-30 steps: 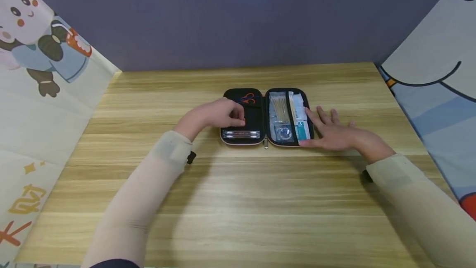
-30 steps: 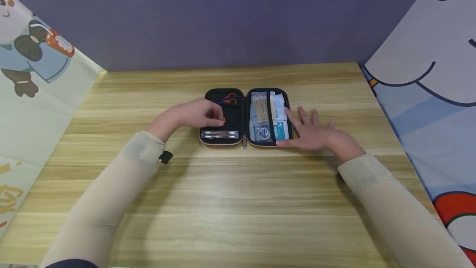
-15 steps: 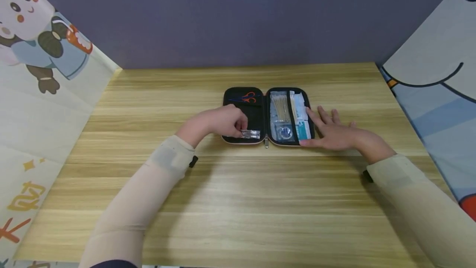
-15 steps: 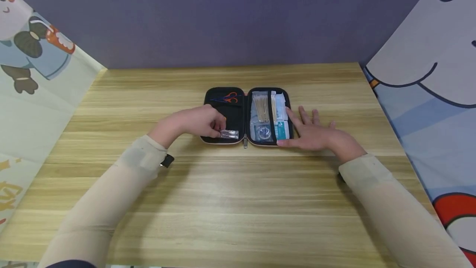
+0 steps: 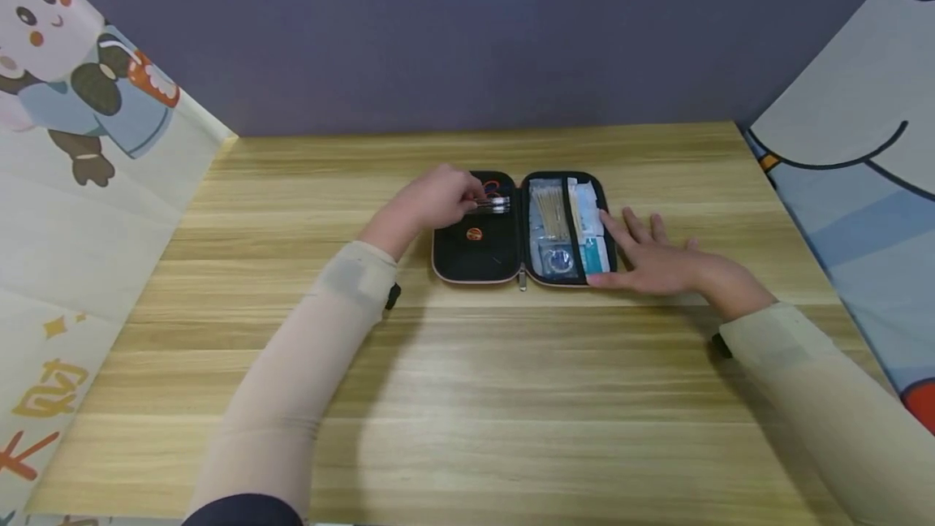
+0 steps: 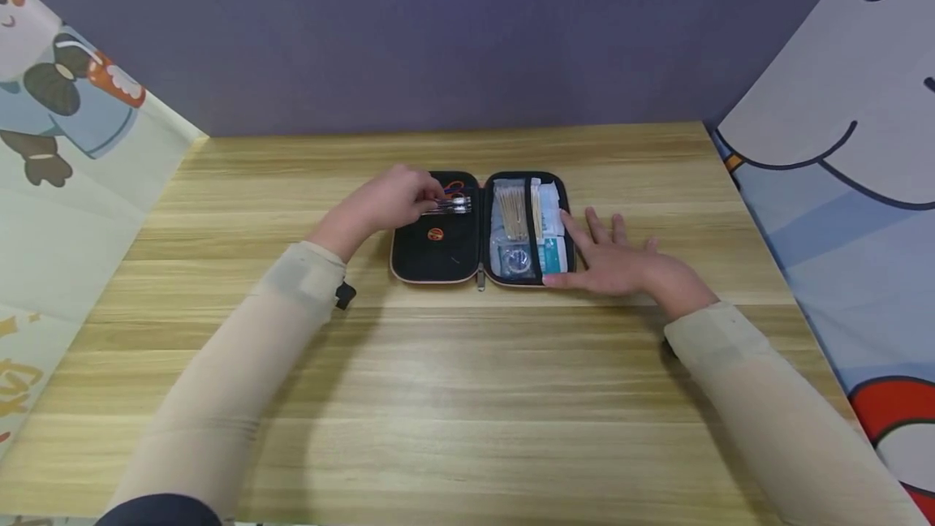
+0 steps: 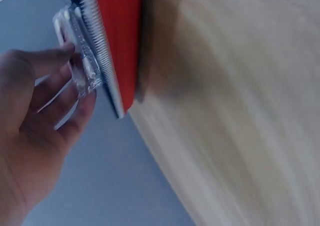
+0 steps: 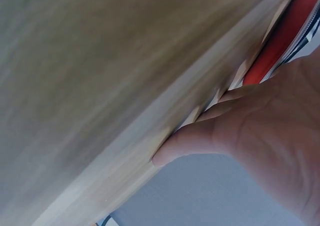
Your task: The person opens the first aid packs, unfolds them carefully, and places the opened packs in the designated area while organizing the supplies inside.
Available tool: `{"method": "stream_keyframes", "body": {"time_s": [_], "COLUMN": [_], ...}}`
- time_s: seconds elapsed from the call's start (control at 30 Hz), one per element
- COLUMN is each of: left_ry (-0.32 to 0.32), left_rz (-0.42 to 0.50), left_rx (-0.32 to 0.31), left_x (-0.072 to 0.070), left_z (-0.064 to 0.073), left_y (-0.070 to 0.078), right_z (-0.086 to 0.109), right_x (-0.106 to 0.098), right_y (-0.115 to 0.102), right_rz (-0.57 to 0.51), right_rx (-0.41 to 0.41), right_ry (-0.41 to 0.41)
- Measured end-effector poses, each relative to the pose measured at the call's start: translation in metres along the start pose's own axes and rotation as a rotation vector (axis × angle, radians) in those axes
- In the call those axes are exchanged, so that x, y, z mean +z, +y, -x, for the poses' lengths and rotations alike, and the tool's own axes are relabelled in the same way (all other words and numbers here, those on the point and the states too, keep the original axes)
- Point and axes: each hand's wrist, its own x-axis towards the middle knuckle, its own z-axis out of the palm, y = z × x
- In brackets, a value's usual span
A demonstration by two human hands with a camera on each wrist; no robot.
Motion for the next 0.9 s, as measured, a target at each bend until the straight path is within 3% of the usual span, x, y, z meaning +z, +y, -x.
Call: {"method": "stream_keyframes", "body": {"time_s": [0.17, 0.3, 0.47, 0.9], "left_ry": [-0.018, -0.015, -0.043, -0.167], "left_rz": [-0.125, -0.126, -0.079, 0.123], "left_rx": [0.014, 0.052, 0.069, 0.004], "left_x": [0.008, 0.011, 0.012, 0.010], "left_z": [-0.002, -0.002, -0.001, 0.004], "left_y": [0.002, 0.003, 0.003, 0.002], "right_z": [0.000, 0.000, 0.000, 0.000], "right_x": [0.000, -0.001, 0.000, 0.002], "right_y": [-0.001, -0.001, -0.001, 0.000], "right_rz": [-0.001, 0.003, 0.012, -0.005], "right_rx": [0.003, 0.004, 0.006, -0.003], "right_ry": [0.000, 0.002, 0.008, 0.016]}}
